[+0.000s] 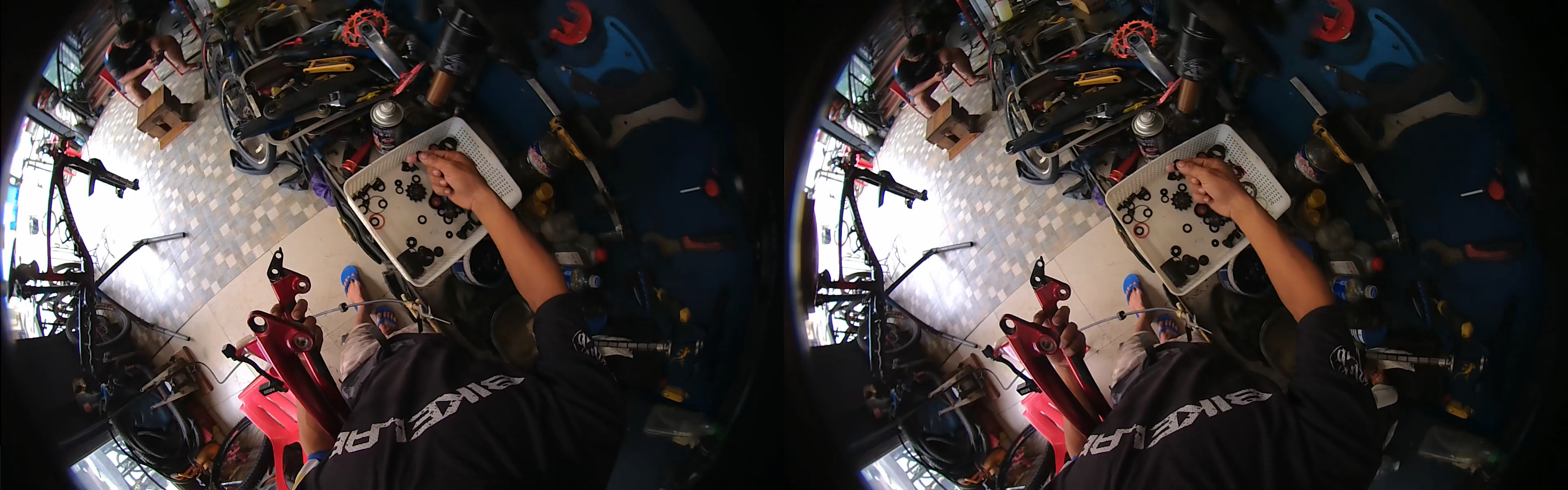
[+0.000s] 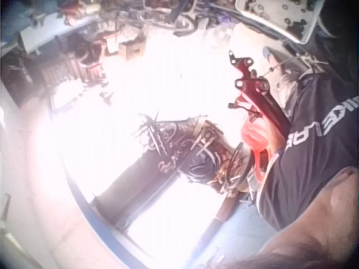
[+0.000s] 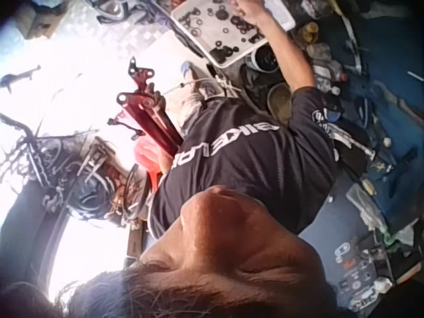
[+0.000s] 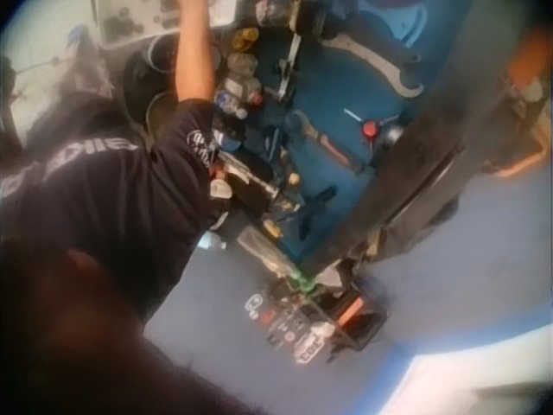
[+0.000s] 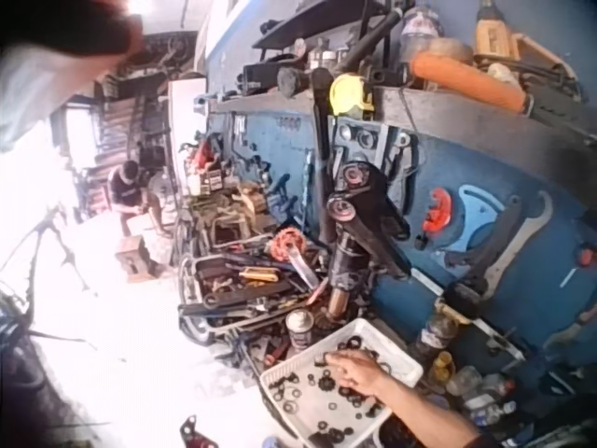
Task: The person assembles a red bicycle frame by inserting small parts such as bearings and seals into the frame's head tube and bottom bracket areas. The person uses their hands to place and adjust the components.
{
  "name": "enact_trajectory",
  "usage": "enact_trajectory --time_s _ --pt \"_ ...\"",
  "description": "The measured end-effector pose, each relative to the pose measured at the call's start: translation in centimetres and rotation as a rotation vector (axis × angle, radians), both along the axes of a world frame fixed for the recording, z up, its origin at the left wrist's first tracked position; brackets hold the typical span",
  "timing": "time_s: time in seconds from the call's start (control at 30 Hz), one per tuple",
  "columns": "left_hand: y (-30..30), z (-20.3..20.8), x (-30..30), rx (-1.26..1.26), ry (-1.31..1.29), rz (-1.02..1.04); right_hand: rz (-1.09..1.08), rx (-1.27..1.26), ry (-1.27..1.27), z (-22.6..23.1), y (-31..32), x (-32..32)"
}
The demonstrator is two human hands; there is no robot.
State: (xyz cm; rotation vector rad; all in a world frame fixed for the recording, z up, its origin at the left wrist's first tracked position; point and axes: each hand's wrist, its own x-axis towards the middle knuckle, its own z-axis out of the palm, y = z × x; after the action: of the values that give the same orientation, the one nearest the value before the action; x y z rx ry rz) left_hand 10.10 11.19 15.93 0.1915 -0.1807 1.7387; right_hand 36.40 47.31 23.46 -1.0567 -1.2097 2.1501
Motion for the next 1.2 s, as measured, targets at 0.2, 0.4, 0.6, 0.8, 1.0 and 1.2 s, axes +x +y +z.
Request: enact_trajectory --time_s 0.2,0.4,0.6,0.8,1.0,1.2 --pt "0.7 0.7 0.6 0.011 -0.041 -0.074 -0.108 -0.124 0.148 3.8 -5.2 1.3" --pt "-1.1 0.4 0.6 0.031 -0.002 -0.062 -0.248 -0.2 0.343 3.9 -9.1 1.0" --pt "-3.5 1.2 1.9 0.008 0.031 -0.049 -0.273 -0.281 0.482 5.5 -13.0 1.5" --pt "-7.2 0.7 3.7 -0.007 0.04 -0.02 -0.201 -0.263 0.513 6.4 -16.3 1.8" --pt "-7.2 1.2 6.0 -0.022 0.02 -0.085 -0.217 -0.245 0.507 6.2 -18.2 4.1" --pt "-7.2 1.1 6.7 0.081 0.038 -0.163 -0.159 -0.07 0.448 4.3 -18.8 5.3"
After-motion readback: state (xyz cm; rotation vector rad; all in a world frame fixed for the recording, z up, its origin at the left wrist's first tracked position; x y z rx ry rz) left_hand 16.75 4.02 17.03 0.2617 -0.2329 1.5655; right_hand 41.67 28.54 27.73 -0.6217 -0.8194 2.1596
